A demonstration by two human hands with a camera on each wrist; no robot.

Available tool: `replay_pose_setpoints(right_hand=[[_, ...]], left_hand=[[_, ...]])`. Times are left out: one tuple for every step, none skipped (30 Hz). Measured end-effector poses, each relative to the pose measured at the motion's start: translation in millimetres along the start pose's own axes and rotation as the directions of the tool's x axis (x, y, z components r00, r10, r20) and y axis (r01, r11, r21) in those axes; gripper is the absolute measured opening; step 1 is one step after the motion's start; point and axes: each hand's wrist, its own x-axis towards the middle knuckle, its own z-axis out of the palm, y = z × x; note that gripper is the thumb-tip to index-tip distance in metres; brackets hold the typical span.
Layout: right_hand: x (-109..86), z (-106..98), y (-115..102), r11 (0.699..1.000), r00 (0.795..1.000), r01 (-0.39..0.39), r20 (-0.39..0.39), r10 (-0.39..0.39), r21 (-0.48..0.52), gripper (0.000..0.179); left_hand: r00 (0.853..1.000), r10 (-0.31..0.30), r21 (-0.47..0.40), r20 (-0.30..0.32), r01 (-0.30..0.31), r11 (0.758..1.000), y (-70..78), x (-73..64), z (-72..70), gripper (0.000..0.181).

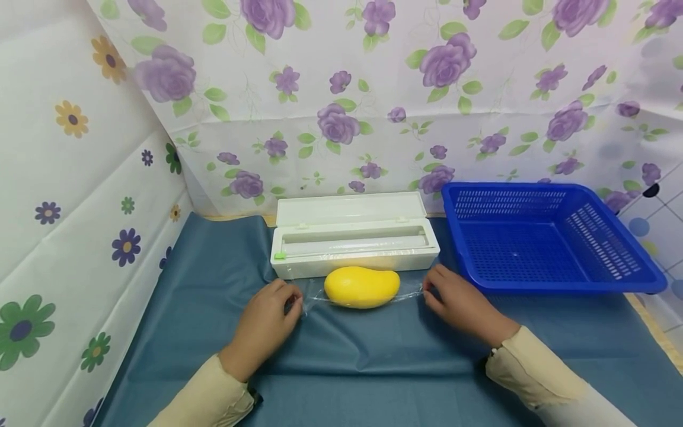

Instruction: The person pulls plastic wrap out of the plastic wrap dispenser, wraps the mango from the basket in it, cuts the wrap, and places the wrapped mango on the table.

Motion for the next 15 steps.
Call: replay_pose_setpoints(right_hand=[[1.1,1,1,1.0,1.0,-0.002,0.008,0.002,0.002,0.008],[1.9,1,2,1.0,1.0,0.0,0.015,0.0,0.004,0.008],[3.0,1,3,1.0,1.0,0.002,0.019,-0.002,0.003,0.008],[3.8,1,3,1.0,1.0,0.006,0.02,-0.006,0.002,0.009],[4.6,1,3,1.0,1.0,0.014,0.017,-0.014,0.002,0.011],[5.2,1,3,1.0,1.0,0.025,0.01,-0.025,0.002,0.015],[5.6,0,2,0.999,0.999,0.038,0.001,-0.038,0.006,0.02],[5.9,-1,0,0.998,0.998,0.057,-0.007,-0.057,0.011,0.027],[6.1,-2,-2,0.997,0.997,0.078,-0.013,-0.078,0.015,0.034],[6.3,-3,-5,0.994,0.994,0.104,-0.015,-0.104,0.022,0.042],[6.8,-4,-9,0.991,0.991,0.134,-0.015,-0.133,0.026,0.05],[7.3,-4,-13,0.986,0.986,0.164,-0.012,-0.164,0.028,0.058],[8.0,-4,-18,0.981,0.981,0.193,-0.006,-0.193,0.027,0.065],[9.1,-3,-22,0.974,0.975,0.223,-0.002,-0.224,0.024,0.071],[10.7,-2,-26,0.968,0.969,0.249,0.0,-0.249,0.02,0.075]], left_hand=[[1.0,-0.006,0.003,0.0,0.006,1.0,0.5,0.6,0.3,0.006],[1.0,-0.011,0.006,-0.001,0.011,1.0,1.2,1.2,0.5,0.006],[1.0,-0.014,0.01,-0.002,0.014,1.0,1.9,1.9,0.7,0.006],[1.0,-0.018,0.012,-0.003,0.018,1.0,2.5,2.5,0.8,0.006],[1.0,-0.022,0.014,-0.003,0.022,1.0,3.1,3.1,0.9,0.006],[1.0,-0.027,0.015,-0.002,0.027,1.0,3.6,3.6,1.0,0.006],[1.0,-0.029,0.014,-0.002,0.029,0.999,4.1,4.0,0.8,0.006],[1.0,-0.031,0.014,-0.002,0.031,0.999,4.5,4.3,0.7,0.006],[0.999,-0.034,0.014,-0.001,0.034,0.999,4.7,4.4,0.7,0.006],[0.999,-0.036,0.013,0.0,0.036,0.999,4.8,4.6,0.7,0.006],[0.999,-0.038,0.013,0.001,0.038,0.999,4.6,4.6,0.9,0.006],[0.999,-0.04,0.012,0.002,0.04,0.999,4.5,4.7,0.9,0.006],[0.999,-0.041,0.011,0.001,0.041,0.999,4.3,4.7,1.0,0.006],[0.999,-0.044,0.011,0.003,0.044,0.999,3.9,4.8,1.3,0.006],[0.999,-0.046,0.009,0.002,0.045,0.999,3.6,5.0,1.4,0.007]])
